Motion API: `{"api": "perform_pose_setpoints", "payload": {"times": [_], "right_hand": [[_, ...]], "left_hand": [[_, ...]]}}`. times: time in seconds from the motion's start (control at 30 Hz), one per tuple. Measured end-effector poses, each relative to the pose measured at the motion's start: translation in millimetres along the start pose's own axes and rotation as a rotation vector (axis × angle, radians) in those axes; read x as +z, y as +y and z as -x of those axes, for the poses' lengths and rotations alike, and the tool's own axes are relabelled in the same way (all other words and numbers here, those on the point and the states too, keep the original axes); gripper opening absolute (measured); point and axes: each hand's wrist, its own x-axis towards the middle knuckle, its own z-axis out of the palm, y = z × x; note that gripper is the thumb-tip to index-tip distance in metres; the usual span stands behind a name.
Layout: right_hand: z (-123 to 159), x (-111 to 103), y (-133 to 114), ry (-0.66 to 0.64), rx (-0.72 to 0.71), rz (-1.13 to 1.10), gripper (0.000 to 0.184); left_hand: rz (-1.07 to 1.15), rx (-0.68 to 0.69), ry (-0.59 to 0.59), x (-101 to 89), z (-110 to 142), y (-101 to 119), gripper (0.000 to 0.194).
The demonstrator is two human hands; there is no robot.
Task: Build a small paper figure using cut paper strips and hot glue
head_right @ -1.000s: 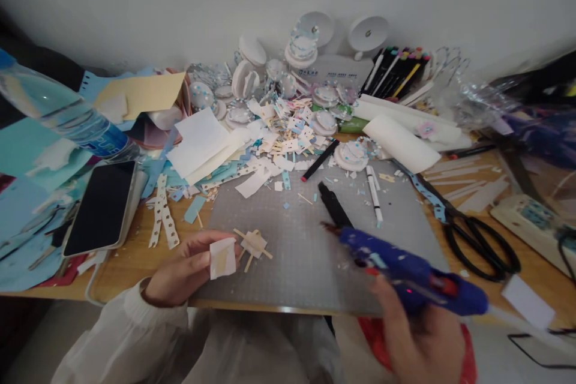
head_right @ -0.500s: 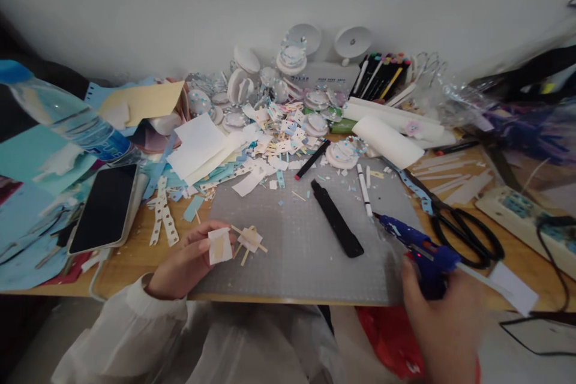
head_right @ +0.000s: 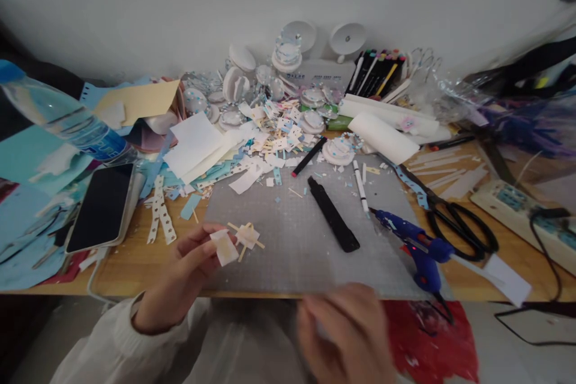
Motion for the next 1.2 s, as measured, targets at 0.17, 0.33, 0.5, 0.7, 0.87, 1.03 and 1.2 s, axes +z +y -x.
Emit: {"api": "perform_pose_setpoints", "payload": {"times": [0.17, 0.33, 0.5, 0.7, 0.87, 1.03, 1.2], "right_hand": [[-34, 54, -40, -0.05, -0.15, -0.089, 0.017], [-42, 61, -45, -0.038, -0.156, -0.098, 0.018], [-39, 65, -41, -0.09, -0.066, -0.113, 0.017], [-53, 67, -15, -0.171, 0.388, -0.301, 0.011], [-79, 67, 11, -0.51, 0.736, -0.482, 0.024], [-87, 83, 17, -0.671, 0.776, -0.455, 0.023], [-84, 92, 15, -0.706, 0.8, -0.4, 0.02]], "left_hand": [[-0.067, 0.049, 0.011, 4.9, 9, -3, 0.024], [-0.124, 0.108, 0.033, -0.9, 13, -7, 0.023], [-0.161, 0.13, 0.039, -6.7, 11, -12, 0.024], [-0.512, 0.304, 0.096, -24.7, 12, -14, 0.007], [-0.935, 0.78, 0.047, -53.3, 9, -16, 0.039], [-1.211, 0.923, -0.195, -62.6, -1, -18, 0.056], [-1.369, 0.94, -0.28, -59.5, -3, -21, 0.047]]}}
